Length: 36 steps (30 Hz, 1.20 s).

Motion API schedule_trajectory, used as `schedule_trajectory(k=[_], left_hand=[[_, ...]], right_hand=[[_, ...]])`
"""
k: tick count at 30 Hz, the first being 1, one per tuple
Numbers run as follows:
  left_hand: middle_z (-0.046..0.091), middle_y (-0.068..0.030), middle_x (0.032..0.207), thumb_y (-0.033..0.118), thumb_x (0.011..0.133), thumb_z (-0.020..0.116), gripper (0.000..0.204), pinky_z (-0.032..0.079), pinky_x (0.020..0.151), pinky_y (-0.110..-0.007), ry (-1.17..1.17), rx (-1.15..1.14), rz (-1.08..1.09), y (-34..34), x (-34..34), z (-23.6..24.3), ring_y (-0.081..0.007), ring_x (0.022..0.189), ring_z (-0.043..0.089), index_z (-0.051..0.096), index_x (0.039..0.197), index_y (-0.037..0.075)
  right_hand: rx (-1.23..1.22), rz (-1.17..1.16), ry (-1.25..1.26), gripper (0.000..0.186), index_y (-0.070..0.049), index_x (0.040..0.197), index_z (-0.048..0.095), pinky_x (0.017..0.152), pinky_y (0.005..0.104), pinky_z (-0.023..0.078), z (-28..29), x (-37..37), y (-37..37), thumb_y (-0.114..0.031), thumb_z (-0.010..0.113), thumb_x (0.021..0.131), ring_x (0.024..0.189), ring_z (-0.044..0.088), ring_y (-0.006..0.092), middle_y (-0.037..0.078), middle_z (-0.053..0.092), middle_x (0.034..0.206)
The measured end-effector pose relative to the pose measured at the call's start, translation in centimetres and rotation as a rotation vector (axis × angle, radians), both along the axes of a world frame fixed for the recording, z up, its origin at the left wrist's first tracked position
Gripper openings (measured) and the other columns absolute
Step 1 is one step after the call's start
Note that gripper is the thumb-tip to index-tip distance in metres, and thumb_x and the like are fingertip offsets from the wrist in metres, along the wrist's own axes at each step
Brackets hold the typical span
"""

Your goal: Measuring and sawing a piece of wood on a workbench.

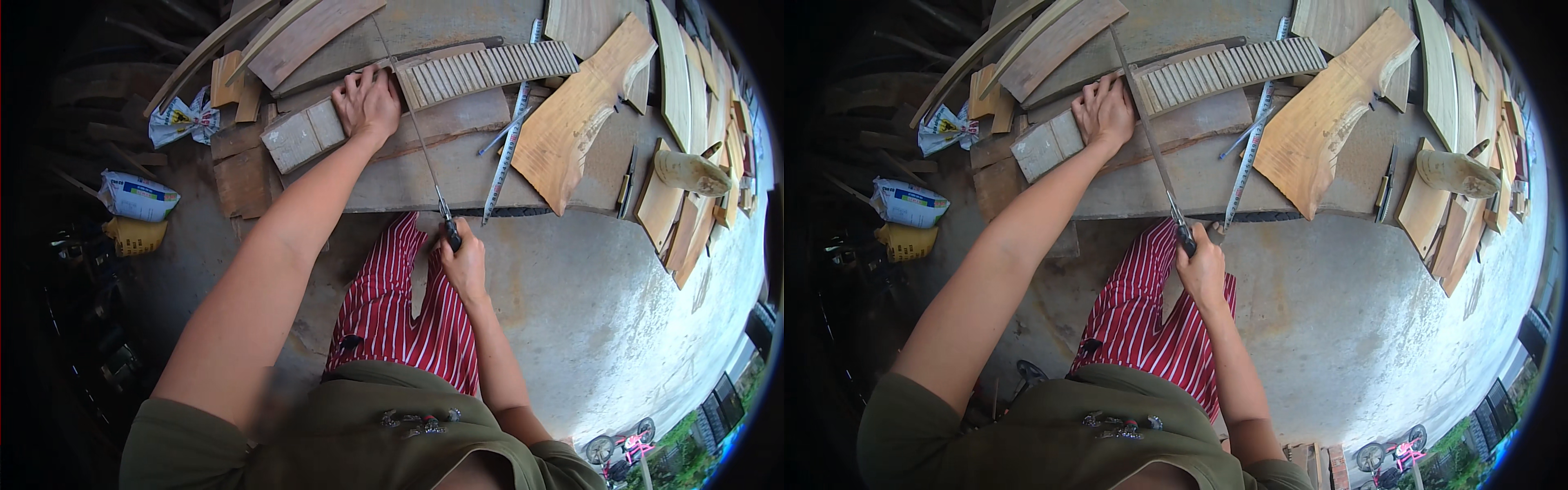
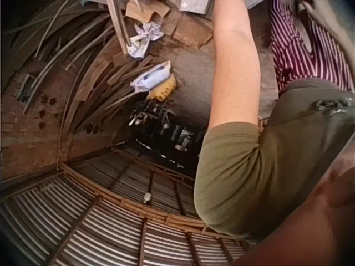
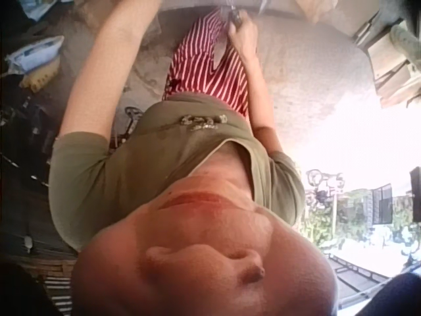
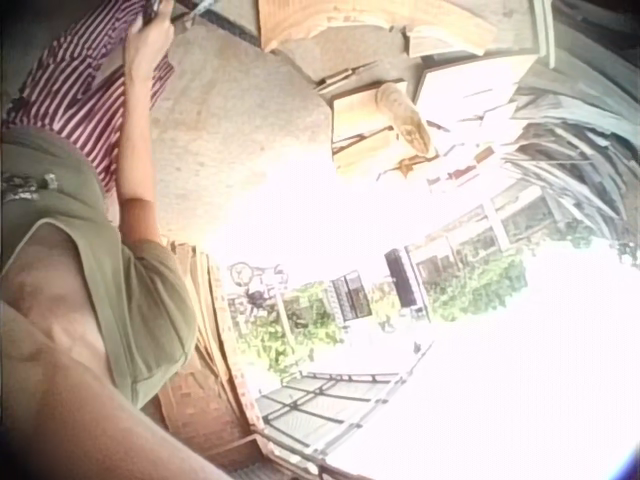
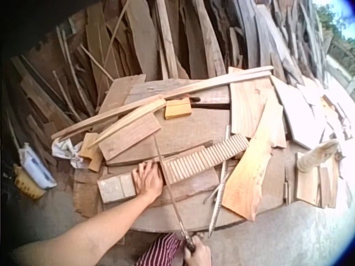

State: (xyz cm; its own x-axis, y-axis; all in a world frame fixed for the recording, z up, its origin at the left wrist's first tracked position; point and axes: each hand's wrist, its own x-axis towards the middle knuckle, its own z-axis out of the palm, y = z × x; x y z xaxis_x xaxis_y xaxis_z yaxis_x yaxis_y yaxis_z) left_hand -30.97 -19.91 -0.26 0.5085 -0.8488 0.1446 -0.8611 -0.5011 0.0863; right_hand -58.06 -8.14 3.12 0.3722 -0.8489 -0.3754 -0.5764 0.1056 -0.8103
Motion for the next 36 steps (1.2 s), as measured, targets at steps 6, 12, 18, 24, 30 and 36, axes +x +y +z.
schedule_trajectory(k=[6, 12, 18, 24, 30, 36], left_hand=[[0.059, 0.0011, 0.133, 0.028, 0.098, 0.05, 0.033, 0.03, 0.105, -0.044, 0.006, 0.027, -0.009, -0.6, -1.1, -0.2, -0.0236, 0.123, 0.048, 0.065, 0.125, 0.017], [0.059, -0.0002, 0.132, 0.031, 0.097, 0.051, 0.03, 0.029, 0.103, -0.045, 0.003, -0.022, 0.002, 0.1, -0.1, 0.0, -0.0235, 0.121, 0.048, 0.069, 0.117, 0.017], [0.059, 0.0016, 0.134, 0.027, 0.098, 0.05, 0.033, 0.029, 0.105, -0.043, 0.004, 0.043, -0.005, -0.3, -0.9, 0.8, -0.0223, 0.123, 0.049, 0.066, 0.123, 0.015], [0.059, 0.0, 0.132, 0.031, 0.097, 0.051, 0.029, 0.029, 0.103, -0.044, 0.016, -0.026, -0.012, -0.5, -0.8, -0.2, -0.0233, 0.123, 0.048, 0.068, 0.116, 0.017], [0.06, -0.0002, 0.13, 0.031, 0.097, 0.051, 0.029, 0.03, 0.102, -0.045, -0.011, -0.022, -0.004, 0.0, 0.0, -0.3, -0.0233, 0.121, 0.049, 0.068, 0.115, 0.016], [0.059, -0.0002, 0.131, 0.031, 0.097, 0.051, 0.03, 0.031, 0.102, -0.045, -0.023, -0.031, -0.018, -0.5, -0.6, -0.4, -0.0235, 0.121, 0.049, 0.068, 0.117, 0.017]], right_hand=[[-0.015, -0.043, 0.001, 0.023, 0.0, 0.091, 0.056, 0.071, 0.057, 0.046, -1.0, 6.4, -7.0, -0.022, 0.062, 0.093, 0.081, 0.061, 0.0528, 0.032, 0.061, 0.075], [0.095, -0.057, -0.036, 0.016, 0.001, 0.092, 0.057, 0.067, 0.0415, 0.048, 1.0, 0.2, -0.6, -0.014, 0.061, 0.094, 0.064, 0.057, 0.0374, 0.022, 0.053, 0.069], [0.003, -0.002, 0.023, 0.013, -0.002, 0.091, 0.056, 0.068, 0.0539, 0.049, 0.3, 1.4, -1.7, -0.014, 0.062, 0.091, 0.076, 0.062, 0.0501, 0.028, 0.061, 0.072], [-0.054, -0.045, 0.042, 0.019, 0.002, 0.092, 0.058, 0.067, 0.0497, 0.048, -0.8, 6.2, -6.1, -0.017, 0.062, 0.094, 0.076, 0.06, 0.0502, 0.03, 0.059, 0.073], [0.037, -0.017, -0.01, 0.015, -0.003, 0.094, 0.054, 0.067, 0.0569, 0.048, 1.0, -1.1, 0.9, -0.015, 0.062, 0.09, 0.076, 0.063, 0.051, 0.029, 0.062, 0.072], [0.003, -0.037, 0.007, 0.018, 0.0, 0.092, 0.056, 0.067, 0.0522, 0.047, -0.8, 3.7, -3.4, -0.016, 0.062, 0.093, 0.077, 0.06, 0.0514, 0.03, 0.059, 0.075]])
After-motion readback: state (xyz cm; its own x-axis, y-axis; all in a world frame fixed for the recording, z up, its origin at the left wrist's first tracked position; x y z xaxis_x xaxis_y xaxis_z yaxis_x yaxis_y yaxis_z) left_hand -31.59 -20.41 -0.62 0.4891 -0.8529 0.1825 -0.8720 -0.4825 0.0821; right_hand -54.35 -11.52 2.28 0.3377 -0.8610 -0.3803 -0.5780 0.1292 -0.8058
